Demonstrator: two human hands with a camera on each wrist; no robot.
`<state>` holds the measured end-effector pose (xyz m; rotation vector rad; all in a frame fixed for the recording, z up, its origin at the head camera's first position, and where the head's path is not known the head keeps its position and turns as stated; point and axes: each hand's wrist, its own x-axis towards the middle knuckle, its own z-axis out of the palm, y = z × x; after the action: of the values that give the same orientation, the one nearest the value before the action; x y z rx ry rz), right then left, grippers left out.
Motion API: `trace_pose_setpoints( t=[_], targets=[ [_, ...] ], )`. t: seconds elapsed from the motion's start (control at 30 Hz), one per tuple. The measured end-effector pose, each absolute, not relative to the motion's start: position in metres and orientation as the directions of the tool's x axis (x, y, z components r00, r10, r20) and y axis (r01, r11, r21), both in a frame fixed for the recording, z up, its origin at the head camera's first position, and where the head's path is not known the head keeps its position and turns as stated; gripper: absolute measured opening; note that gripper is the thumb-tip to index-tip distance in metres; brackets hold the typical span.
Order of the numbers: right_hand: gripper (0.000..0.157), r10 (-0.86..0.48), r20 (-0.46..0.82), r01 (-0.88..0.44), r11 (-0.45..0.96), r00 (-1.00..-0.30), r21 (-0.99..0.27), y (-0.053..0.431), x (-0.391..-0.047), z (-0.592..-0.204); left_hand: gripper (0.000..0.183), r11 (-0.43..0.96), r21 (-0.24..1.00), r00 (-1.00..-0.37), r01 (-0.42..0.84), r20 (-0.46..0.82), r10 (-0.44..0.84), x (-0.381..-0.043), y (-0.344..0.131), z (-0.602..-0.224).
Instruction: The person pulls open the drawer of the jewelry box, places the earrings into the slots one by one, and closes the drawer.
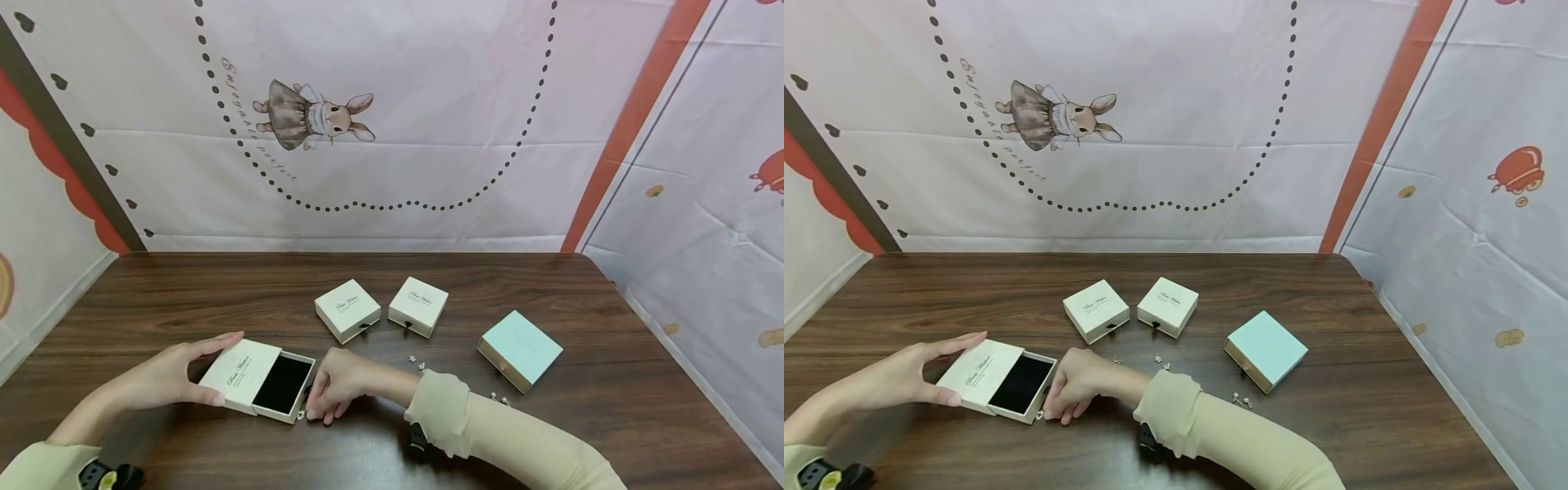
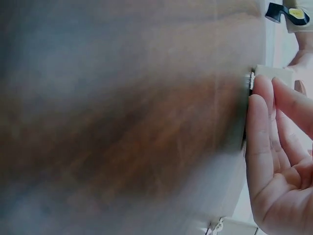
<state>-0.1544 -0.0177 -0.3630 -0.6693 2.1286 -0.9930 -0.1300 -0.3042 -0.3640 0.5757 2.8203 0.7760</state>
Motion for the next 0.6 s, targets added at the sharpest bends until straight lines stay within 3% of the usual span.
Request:
trace_pose_setpoints(
  t=[0.6],
  targets=[
    [0.009, -0.715, -0.275, -0.054, 0.4, -0.643, -0.915, -0.01, -0.169, -0.352, 0.092, 0.791, 0.518, -0.916, 0.326, -0.035, 0.4, -0.129, -0.305, -0.364]
  ],
)
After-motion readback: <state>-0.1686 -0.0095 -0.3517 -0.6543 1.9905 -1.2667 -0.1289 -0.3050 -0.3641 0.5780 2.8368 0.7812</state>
